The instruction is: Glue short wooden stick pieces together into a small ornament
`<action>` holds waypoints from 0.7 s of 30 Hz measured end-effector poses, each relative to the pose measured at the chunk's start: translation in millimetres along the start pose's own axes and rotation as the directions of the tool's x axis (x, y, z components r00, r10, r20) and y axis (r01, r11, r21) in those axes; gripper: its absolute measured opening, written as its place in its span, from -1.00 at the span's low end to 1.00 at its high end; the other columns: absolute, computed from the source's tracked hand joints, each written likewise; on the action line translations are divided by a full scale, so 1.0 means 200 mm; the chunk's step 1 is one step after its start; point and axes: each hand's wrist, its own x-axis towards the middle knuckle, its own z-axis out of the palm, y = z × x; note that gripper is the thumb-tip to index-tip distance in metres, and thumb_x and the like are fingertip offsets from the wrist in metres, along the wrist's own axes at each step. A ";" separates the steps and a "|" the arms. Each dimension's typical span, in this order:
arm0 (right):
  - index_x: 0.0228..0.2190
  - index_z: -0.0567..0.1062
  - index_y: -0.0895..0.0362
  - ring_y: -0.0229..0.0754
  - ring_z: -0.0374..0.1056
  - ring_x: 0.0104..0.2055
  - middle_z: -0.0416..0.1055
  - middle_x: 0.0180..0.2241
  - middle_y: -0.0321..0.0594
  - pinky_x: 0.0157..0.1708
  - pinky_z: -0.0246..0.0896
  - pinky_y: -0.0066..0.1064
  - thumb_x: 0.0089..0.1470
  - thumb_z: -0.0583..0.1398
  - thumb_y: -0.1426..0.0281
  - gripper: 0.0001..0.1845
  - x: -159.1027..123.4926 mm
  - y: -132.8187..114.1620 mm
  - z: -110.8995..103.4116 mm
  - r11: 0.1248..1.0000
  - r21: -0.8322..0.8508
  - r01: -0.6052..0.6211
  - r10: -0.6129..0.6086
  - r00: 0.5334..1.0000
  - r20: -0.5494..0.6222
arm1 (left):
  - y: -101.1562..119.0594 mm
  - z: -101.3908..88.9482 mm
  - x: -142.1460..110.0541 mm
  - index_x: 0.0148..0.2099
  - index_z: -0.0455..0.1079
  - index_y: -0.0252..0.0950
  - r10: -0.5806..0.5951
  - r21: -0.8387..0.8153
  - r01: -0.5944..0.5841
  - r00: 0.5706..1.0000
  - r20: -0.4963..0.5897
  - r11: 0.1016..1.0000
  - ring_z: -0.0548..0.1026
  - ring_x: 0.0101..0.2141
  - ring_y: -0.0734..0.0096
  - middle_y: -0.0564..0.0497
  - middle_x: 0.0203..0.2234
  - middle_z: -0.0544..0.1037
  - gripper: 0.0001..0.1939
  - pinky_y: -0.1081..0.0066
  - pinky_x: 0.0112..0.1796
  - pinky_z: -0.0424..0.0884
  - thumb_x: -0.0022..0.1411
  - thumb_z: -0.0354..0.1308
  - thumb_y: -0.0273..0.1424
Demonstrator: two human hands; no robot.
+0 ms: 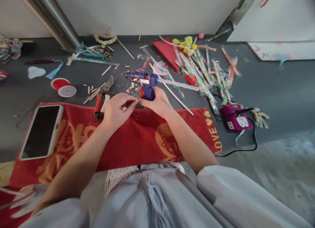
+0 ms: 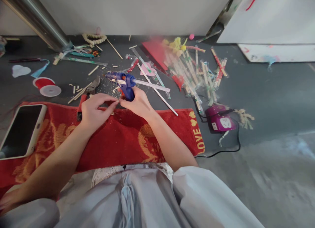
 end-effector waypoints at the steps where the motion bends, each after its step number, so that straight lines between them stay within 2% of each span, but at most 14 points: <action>1: -0.21 0.44 0.15 -0.26 0.31 -0.42 0.42 -0.43 -0.31 -0.32 0.31 -0.34 -0.16 0.26 0.37 -0.62 0.00 0.00 0.00 1.000 0.004 -0.002 0.002 1.000 0.001 | 0.00 0.00 0.00 -0.30 0.51 -0.24 0.003 0.010 -0.003 1.000 0.002 1.000 0.53 -0.39 0.39 0.01 -0.43 0.61 -0.88 0.38 -0.30 0.43 0.22 0.15 -0.39; 9: -0.21 0.45 0.16 -0.27 0.31 -0.42 0.42 -0.45 -0.34 -0.29 0.26 -0.33 -0.21 0.24 0.39 -0.59 0.02 0.04 0.02 0.998 -0.031 0.046 -0.047 0.998 -0.032 | -0.03 0.03 -0.03 -0.30 0.50 -0.25 0.089 0.053 -0.088 0.996 -0.012 0.995 0.54 -0.36 0.40 0.00 -0.40 0.62 -0.89 0.41 -0.29 0.43 0.20 0.13 -0.45; 15: -0.24 0.47 0.16 -0.24 0.33 -0.42 0.45 -0.45 -0.33 -0.28 0.28 -0.30 -0.21 0.22 0.42 -0.62 0.02 0.05 0.03 0.995 -0.099 0.033 -0.039 0.997 -0.064 | -0.01 0.03 -0.03 -0.31 0.48 -0.28 0.134 0.040 -0.133 0.991 -0.020 0.990 0.52 -0.40 0.43 0.01 -0.44 0.59 -0.89 0.45 -0.34 0.42 0.16 0.13 -0.52; 18: -0.26 0.47 0.15 -0.21 0.35 -0.37 0.48 -0.39 -0.27 -0.23 0.30 -0.28 -0.19 0.22 0.40 -0.67 0.02 0.04 0.01 0.991 -0.129 0.021 -0.038 0.991 -0.128 | -0.01 0.02 -0.02 -0.33 0.47 -0.26 0.055 0.017 -0.054 0.998 -0.028 0.998 0.50 -0.44 0.45 0.04 -0.47 0.57 -0.92 0.44 -0.34 0.41 0.14 0.15 -0.49; 21: -0.26 0.45 0.15 -0.22 0.34 -0.38 0.47 -0.35 -0.23 -0.27 0.33 -0.29 -0.18 0.23 0.40 -0.67 0.03 0.05 0.00 0.993 -0.120 0.010 -0.030 0.985 -0.171 | -0.01 0.02 -0.01 -0.32 0.47 -0.26 -0.112 -0.086 0.111 0.994 -0.017 0.990 0.50 -0.43 0.46 0.03 -0.43 0.58 -0.94 0.44 -0.34 0.43 0.17 0.16 -0.43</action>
